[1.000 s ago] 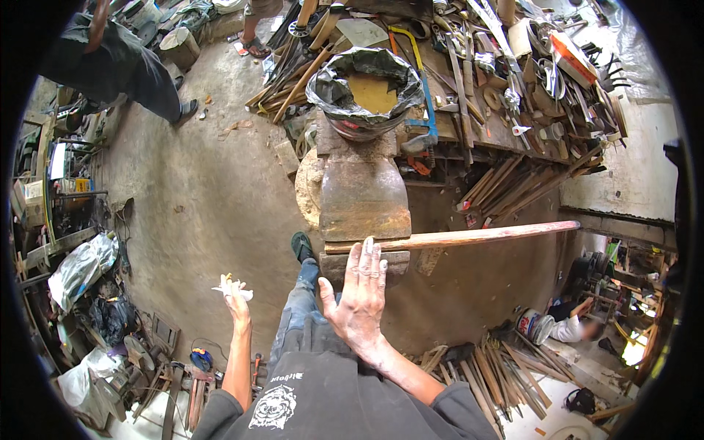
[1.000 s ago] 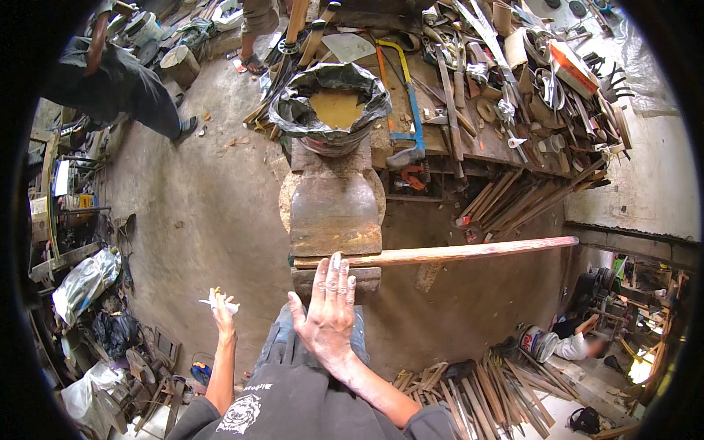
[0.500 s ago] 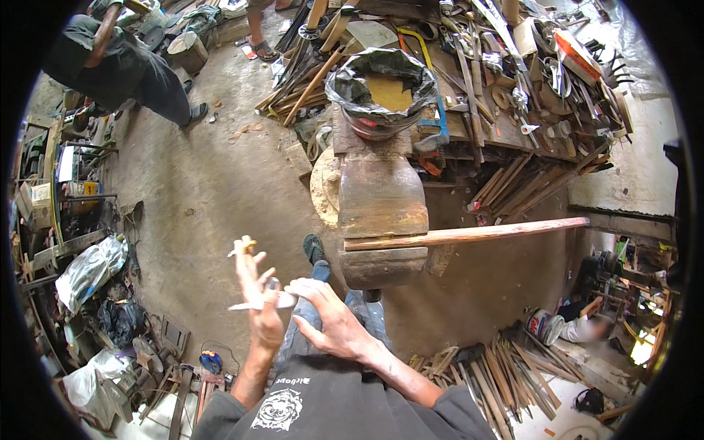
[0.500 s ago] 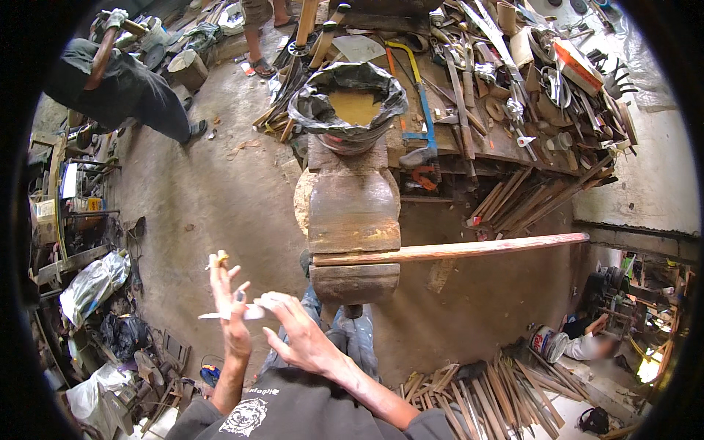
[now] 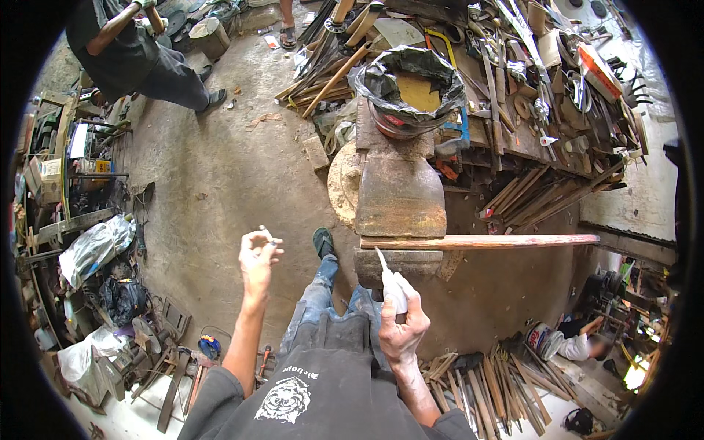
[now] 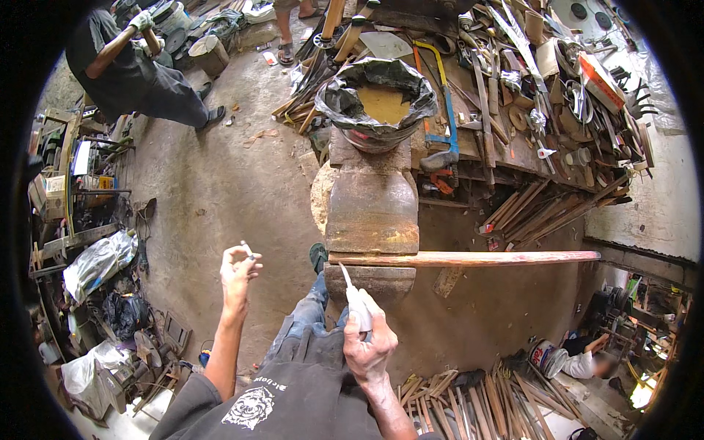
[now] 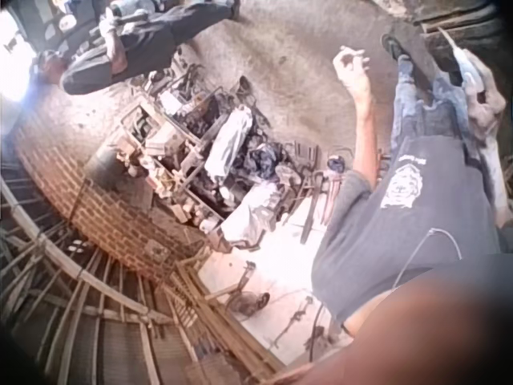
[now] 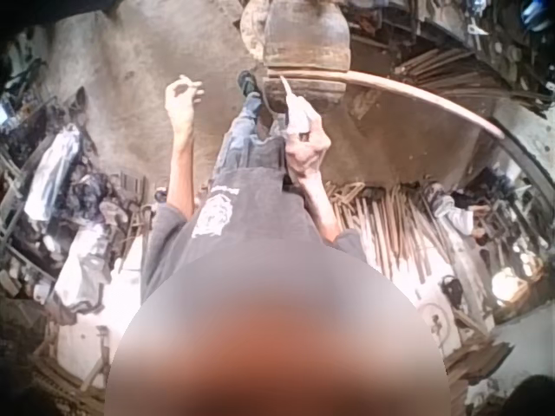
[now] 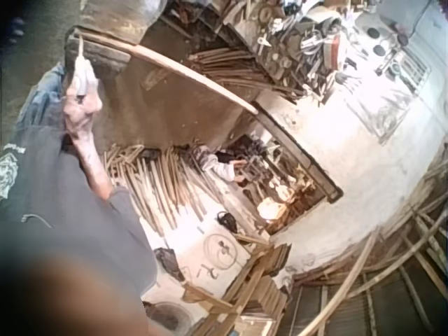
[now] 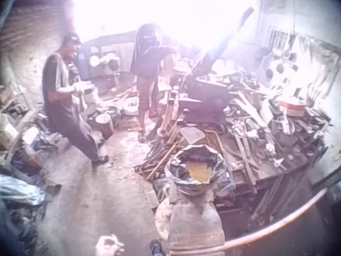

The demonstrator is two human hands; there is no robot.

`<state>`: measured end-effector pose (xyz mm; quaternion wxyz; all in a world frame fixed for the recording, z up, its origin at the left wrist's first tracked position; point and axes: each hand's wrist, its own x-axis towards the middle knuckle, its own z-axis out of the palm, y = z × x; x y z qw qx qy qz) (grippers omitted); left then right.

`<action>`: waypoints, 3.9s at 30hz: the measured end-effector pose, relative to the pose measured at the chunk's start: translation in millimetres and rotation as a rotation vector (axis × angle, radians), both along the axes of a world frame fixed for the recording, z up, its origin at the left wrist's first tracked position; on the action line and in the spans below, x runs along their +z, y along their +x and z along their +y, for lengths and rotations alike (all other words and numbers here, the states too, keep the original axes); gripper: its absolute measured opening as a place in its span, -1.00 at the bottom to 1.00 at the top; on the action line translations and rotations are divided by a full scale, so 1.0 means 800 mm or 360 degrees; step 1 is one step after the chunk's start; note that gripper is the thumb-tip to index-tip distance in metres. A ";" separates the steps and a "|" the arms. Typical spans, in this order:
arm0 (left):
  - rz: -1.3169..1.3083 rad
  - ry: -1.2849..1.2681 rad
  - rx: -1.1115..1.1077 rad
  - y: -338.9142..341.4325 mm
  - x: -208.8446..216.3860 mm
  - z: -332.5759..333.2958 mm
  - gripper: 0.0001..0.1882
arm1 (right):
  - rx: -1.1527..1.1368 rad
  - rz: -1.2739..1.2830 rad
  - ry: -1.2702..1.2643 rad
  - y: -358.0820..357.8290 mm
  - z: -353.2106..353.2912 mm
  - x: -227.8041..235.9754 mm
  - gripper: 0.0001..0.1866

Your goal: The person applies glue from a white tube along the edge of a long wooden stick clamped in a vise. They repeatedly squeeze the tube, spread the glue with a finger, and reposition the stick to cover additional sections. The person also briefly wipes the stick with a cloth and inspects the glued edge.

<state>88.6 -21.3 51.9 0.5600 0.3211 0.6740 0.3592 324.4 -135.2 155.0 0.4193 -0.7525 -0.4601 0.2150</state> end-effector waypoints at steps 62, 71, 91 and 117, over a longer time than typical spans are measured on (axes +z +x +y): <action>0.0203 -0.0422 0.0137 -0.092 -0.152 -0.086 -0.63 | -0.0342 -0.0138 -0.0091 0.011 0.007 0.012 -0.68; 0.0217 -0.0417 0.0119 -0.096 -0.160 -0.098 -0.64 | -0.0391 -0.0083 -0.0112 0.017 0.006 0.016 -0.68; 0.0196 -0.0458 0.0136 -0.085 -0.154 -0.107 -0.65 | -0.0430 -0.0169 -0.0101 0.033 -0.003 0.016 -0.69; 0.0175 0.0300 -0.0076 0.009 -0.015 -0.086 -0.75 | -0.0190 0.0438 0.0015 0.012 -0.002 0.017 -0.63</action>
